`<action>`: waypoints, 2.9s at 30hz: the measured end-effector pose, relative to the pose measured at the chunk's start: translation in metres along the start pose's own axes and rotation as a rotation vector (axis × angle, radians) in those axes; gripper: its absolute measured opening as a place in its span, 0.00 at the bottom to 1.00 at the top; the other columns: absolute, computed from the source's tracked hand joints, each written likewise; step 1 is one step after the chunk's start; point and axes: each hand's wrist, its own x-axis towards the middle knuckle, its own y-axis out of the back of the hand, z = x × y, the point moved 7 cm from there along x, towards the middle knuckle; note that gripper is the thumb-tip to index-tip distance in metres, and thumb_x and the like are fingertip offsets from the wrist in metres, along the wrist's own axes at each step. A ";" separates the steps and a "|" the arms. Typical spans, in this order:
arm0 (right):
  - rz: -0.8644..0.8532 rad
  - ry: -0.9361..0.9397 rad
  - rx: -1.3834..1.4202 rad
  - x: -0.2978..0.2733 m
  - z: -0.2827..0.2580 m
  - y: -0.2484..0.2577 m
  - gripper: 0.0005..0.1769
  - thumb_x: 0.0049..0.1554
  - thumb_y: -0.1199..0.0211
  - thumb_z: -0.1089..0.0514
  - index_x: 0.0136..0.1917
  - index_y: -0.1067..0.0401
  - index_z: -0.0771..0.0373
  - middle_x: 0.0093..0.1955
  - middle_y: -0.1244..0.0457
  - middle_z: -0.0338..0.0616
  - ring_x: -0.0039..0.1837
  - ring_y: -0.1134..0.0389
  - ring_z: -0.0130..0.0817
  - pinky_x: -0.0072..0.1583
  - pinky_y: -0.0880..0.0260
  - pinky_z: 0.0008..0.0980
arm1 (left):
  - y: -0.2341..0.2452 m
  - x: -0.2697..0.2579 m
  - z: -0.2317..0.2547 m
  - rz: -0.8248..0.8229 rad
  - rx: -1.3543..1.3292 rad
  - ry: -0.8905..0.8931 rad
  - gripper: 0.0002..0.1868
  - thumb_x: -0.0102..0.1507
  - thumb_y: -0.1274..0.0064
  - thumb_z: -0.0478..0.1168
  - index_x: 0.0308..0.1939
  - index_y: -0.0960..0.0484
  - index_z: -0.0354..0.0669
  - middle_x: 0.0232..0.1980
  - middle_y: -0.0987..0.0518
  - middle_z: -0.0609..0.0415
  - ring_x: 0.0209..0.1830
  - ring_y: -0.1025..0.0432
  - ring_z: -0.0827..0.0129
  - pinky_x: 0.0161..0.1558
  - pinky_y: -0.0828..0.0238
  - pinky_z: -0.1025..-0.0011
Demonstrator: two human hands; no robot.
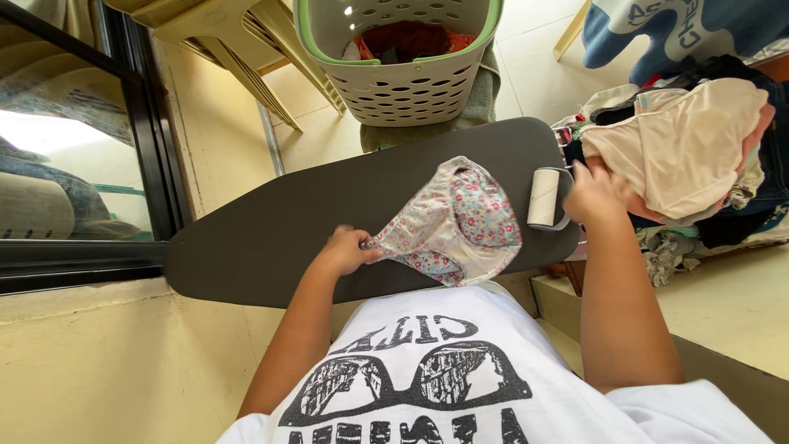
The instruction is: The person rolls a lint roller over clothing items and small towels on an ironing board, peels a used adhesive sheet off the roller, and folds the items by hand before placing them onto a stack.
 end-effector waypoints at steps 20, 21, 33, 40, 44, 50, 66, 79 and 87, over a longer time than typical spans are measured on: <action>-0.563 0.745 0.051 -0.028 -0.198 -0.090 0.35 0.58 0.43 0.28 0.56 0.21 0.60 0.55 0.29 0.53 0.59 0.29 0.50 0.61 0.31 0.47 | -0.085 -0.015 -0.130 0.442 -1.240 0.613 0.15 0.67 0.47 0.35 0.58 0.25 0.40 0.39 0.20 0.55 0.33 0.28 0.74 0.35 0.30 0.73; -0.568 0.641 -0.104 -0.003 -0.153 -0.089 0.38 0.55 0.42 0.24 0.56 0.19 0.59 0.56 0.29 0.51 0.61 0.29 0.47 0.64 0.31 0.46 | -0.078 -0.017 -0.137 0.449 -1.240 0.612 0.15 0.67 0.47 0.35 0.58 0.25 0.40 0.39 0.20 0.55 0.33 0.28 0.74 0.35 0.30 0.73; -0.621 0.628 0.019 -0.067 -0.234 -0.129 0.32 0.57 0.39 0.29 0.55 0.18 0.57 0.53 0.27 0.51 0.55 0.26 0.46 0.61 0.28 0.42 | -0.064 0.000 -0.076 0.257 -0.840 0.568 0.28 0.56 0.35 0.39 0.58 0.29 0.43 0.45 0.17 0.48 0.39 0.21 0.61 0.40 0.23 0.63; -0.667 0.273 -0.098 0.030 0.023 -0.065 0.38 0.47 0.31 0.29 0.56 0.15 0.62 0.58 0.26 0.52 0.60 0.23 0.44 0.65 0.28 0.42 | -0.007 -0.013 -0.072 0.150 -0.063 0.569 0.32 0.54 0.31 0.46 0.59 0.26 0.49 0.60 0.24 0.46 0.61 0.30 0.50 0.60 0.33 0.56; -0.446 0.482 0.200 0.022 -0.101 -0.046 0.33 0.56 0.41 0.29 0.51 0.17 0.59 0.46 0.26 0.52 0.50 0.25 0.45 0.55 0.28 0.45 | -0.012 0.020 0.013 0.095 0.109 0.281 0.40 0.54 0.31 0.53 0.65 0.31 0.47 0.68 0.32 0.47 0.69 0.41 0.52 0.67 0.49 0.50; -0.468 0.276 0.320 0.009 -0.162 -0.096 0.38 0.57 0.37 0.25 0.56 0.19 0.61 0.54 0.30 0.54 0.57 0.30 0.46 0.61 0.32 0.45 | -0.054 0.040 0.041 0.011 0.108 0.158 0.25 0.57 0.33 0.48 0.54 0.24 0.47 0.51 0.17 0.50 0.59 0.27 0.55 0.61 0.39 0.53; -0.015 -0.083 0.503 -0.111 -0.093 -0.094 0.25 0.45 0.22 0.45 0.43 0.26 0.67 0.44 0.29 0.54 0.50 0.26 0.52 0.52 0.27 0.48 | -0.134 0.186 0.064 -0.185 -1.136 0.193 0.24 0.61 0.37 0.42 0.58 0.23 0.39 0.47 0.20 0.56 0.42 0.27 0.73 0.42 0.29 0.70; 0.423 0.433 1.061 -0.117 -0.090 0.061 0.13 0.54 0.33 0.61 0.52 0.24 0.68 0.44 0.29 0.42 0.44 0.33 0.28 0.47 0.31 0.32 | 0.116 0.034 0.060 -0.136 -1.432 -0.335 0.22 0.64 0.50 0.34 0.63 0.25 0.38 0.56 0.19 0.56 0.57 0.26 0.75 0.62 0.32 0.77; -0.452 0.378 0.847 -0.110 -0.125 -0.029 0.19 0.59 0.38 0.44 0.47 0.19 0.61 0.36 0.31 0.39 0.41 0.33 0.28 0.46 0.32 0.33 | -0.030 -0.031 -0.029 -0.293 -0.092 0.371 0.28 0.57 0.40 0.62 0.55 0.19 0.54 0.41 0.15 0.59 0.47 0.23 0.69 0.61 0.47 0.60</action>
